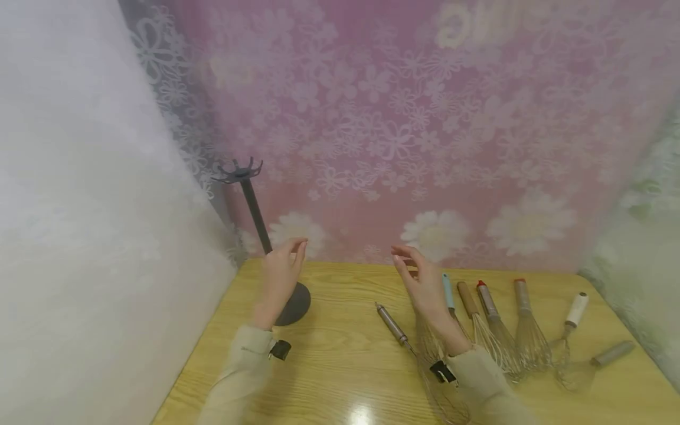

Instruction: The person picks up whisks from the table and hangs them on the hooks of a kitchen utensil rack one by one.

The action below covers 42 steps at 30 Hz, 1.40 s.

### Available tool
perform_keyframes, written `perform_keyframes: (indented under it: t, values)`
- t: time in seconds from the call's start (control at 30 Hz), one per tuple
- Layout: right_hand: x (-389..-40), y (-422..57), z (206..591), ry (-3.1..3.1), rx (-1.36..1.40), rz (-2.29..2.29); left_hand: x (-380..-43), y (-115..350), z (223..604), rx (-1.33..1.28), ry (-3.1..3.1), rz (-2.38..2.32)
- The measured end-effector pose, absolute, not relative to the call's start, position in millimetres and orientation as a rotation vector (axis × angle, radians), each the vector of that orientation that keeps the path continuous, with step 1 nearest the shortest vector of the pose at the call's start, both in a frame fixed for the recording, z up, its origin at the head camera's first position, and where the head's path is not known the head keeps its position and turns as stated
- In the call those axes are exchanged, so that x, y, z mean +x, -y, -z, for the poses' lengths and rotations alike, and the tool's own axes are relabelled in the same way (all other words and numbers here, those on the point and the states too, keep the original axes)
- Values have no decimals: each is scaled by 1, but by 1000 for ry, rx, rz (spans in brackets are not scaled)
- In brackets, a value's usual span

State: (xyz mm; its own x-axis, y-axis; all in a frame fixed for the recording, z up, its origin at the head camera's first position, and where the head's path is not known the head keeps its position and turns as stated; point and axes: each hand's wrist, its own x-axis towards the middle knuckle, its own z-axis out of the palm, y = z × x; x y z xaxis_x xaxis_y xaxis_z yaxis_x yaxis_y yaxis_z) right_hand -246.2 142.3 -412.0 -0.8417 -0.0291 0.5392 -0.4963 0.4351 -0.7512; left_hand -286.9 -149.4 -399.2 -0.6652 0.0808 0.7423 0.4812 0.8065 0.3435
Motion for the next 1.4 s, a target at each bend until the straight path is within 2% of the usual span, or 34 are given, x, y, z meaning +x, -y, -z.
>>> perform_keyframes:
  t: [0.63, 1.4]
  values:
    - [-270, -61, 420, 2246, 583, -1517, -294, 227, 355, -209, 2075, 777]
    - [-298, 14, 427, 2303, 789, -1501, -324, 239, 346, -267, 2188, 1200]
